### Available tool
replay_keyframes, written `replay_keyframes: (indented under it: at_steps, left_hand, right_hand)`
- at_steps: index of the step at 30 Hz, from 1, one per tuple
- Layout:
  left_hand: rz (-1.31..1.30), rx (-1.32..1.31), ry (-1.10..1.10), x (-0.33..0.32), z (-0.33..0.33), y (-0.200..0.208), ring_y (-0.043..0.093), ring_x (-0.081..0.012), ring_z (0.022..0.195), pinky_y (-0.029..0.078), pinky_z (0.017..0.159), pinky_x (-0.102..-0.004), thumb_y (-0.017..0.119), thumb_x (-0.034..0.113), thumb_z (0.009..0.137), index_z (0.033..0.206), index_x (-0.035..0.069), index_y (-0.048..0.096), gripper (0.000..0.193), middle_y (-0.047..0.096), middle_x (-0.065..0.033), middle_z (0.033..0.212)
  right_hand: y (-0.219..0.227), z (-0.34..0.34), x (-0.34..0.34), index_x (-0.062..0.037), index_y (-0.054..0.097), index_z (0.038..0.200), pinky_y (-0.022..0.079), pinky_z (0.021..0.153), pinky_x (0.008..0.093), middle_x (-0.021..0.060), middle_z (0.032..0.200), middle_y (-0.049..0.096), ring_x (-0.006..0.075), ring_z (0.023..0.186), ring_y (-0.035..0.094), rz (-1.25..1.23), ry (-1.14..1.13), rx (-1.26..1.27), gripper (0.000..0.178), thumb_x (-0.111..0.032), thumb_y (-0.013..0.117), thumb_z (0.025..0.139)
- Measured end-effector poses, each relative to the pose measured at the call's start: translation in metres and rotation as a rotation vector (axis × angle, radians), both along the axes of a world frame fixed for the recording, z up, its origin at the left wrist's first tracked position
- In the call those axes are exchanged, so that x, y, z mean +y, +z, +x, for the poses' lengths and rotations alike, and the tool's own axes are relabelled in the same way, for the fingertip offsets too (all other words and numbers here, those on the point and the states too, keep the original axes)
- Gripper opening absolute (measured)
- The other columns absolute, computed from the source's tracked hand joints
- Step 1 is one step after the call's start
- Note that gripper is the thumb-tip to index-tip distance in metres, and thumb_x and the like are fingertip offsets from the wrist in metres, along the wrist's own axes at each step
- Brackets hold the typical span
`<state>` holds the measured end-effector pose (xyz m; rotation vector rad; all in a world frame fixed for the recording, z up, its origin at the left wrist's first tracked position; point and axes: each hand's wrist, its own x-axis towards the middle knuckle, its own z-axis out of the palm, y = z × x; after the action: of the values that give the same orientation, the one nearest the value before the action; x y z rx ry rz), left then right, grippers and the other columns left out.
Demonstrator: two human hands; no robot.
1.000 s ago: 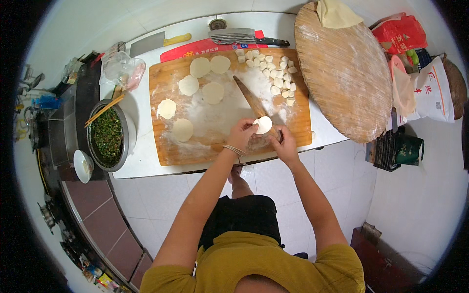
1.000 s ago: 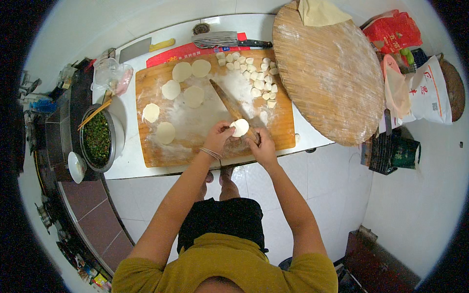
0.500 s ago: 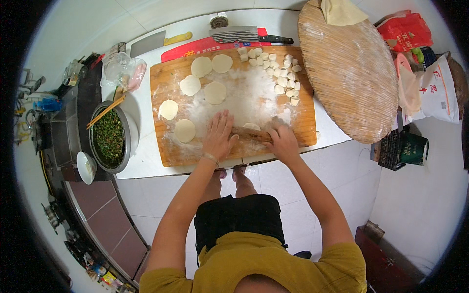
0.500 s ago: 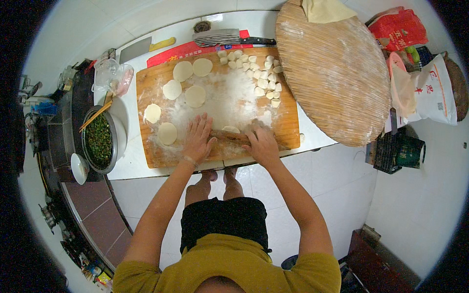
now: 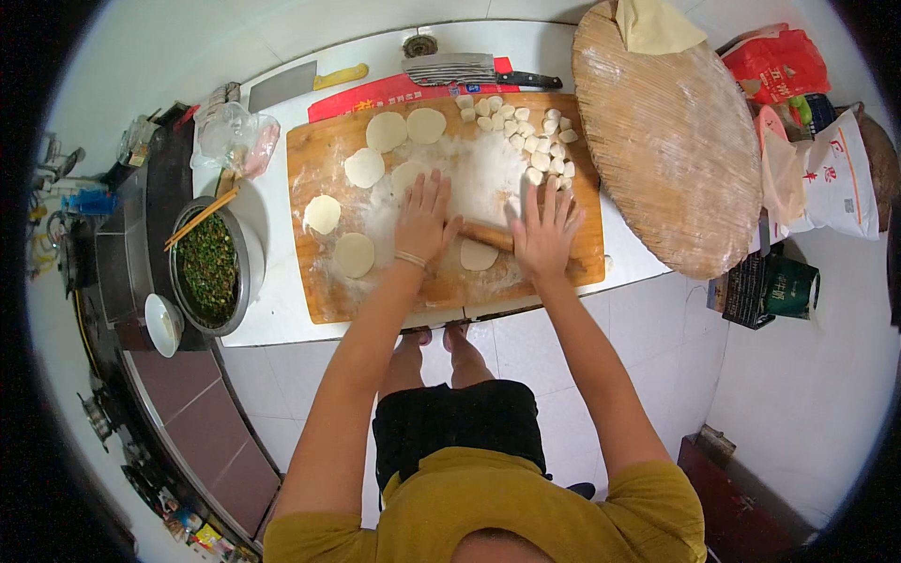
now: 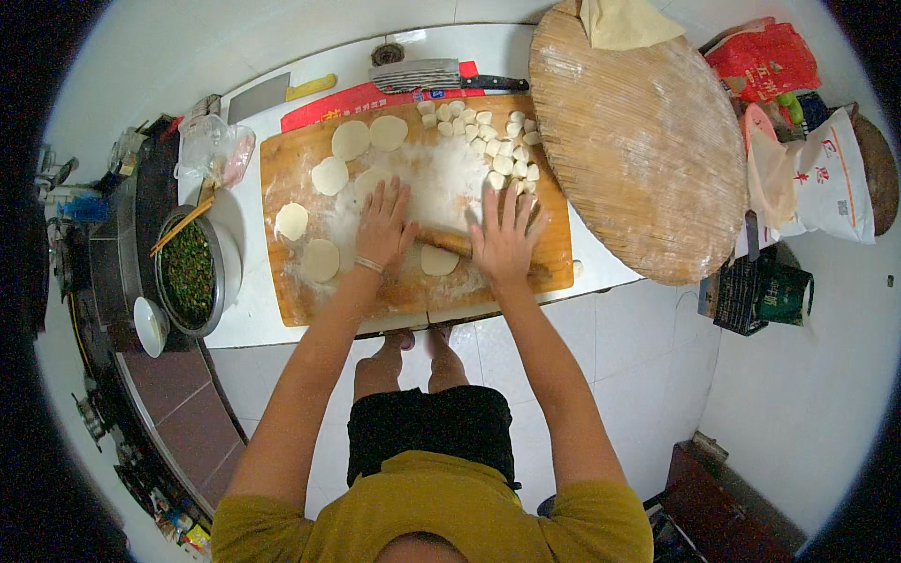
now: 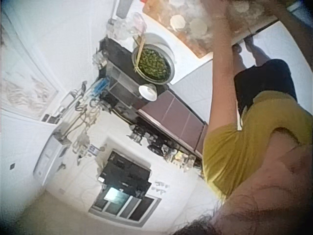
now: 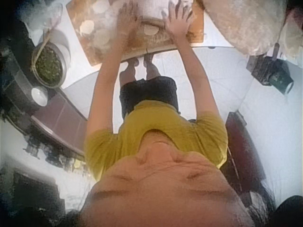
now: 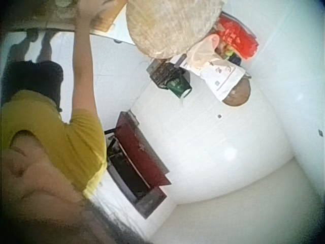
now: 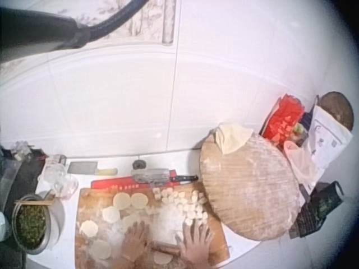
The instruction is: The person rolls small dough balls into flat circular discs using a wooden rolling pin on a floured wooden board. They repeatedly pick up a dough ball, flatten it, and roll it out, placing the finished discs on the board.
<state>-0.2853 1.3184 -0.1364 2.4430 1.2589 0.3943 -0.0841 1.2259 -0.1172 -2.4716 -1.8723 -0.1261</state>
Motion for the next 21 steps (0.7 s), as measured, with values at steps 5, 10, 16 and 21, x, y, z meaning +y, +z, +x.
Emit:
replay_keyframes:
  at_steps: [5,10,16,21]
  left_hand:
    - [-0.053,0.007,-0.074,-0.057,-0.047,-0.009,0.027,-0.0382,0.138,0.023,0.112,-0.0516,0.057,0.035,0.087,0.145,0.009,0.034,0.067,0.029,-0.0158,0.151]
    - [0.021,0.036,0.003,-0.003,-0.009,-0.012,0.024,-0.0379,0.140,0.019,0.113,-0.0535,0.058,0.039,0.086,0.148,0.011,0.030,0.074,0.025,-0.0151,0.154]
    - [0.007,-0.004,-0.061,-0.065,-0.050,-0.010,0.026,-0.0374,0.139,0.022,0.112,-0.0530,0.055,0.036,0.088,0.144,0.009,0.034,0.065,0.028,-0.0161,0.152]
    - [0.171,-0.249,0.023,-0.037,-0.015,0.035,0.037,-0.0376,0.133,0.032,0.108,-0.0492,0.059,0.024,0.087,0.140,0.008,0.041,0.059,0.039,-0.0175,0.143]
  right_hand:
    - [0.014,-0.032,-0.066,-0.0204,0.030,0.149,0.010,0.106,0.0693,0.0159,0.154,0.023,0.0422,0.140,0.020,-0.080,0.151,0.155,0.062,-0.042,0.044,0.093]
    - [-0.003,-0.001,0.003,-0.0177,0.031,0.148,0.010,0.107,0.0690,0.0183,0.154,0.023,0.0435,0.138,0.023,0.027,0.047,0.068,0.064,-0.045,0.045,0.092]
    - [0.006,-0.017,-0.077,-0.0060,0.048,0.128,0.029,0.100,0.0597,0.0194,0.127,0.049,0.0391,0.122,0.043,0.084,0.308,0.352,0.057,-0.036,0.064,0.082]
    - [-0.006,0.012,-0.065,-0.0033,0.053,0.100,0.041,0.081,0.0455,0.0183,0.097,0.055,0.0367,0.091,0.052,0.032,0.229,0.417,0.036,-0.022,0.071,0.075]
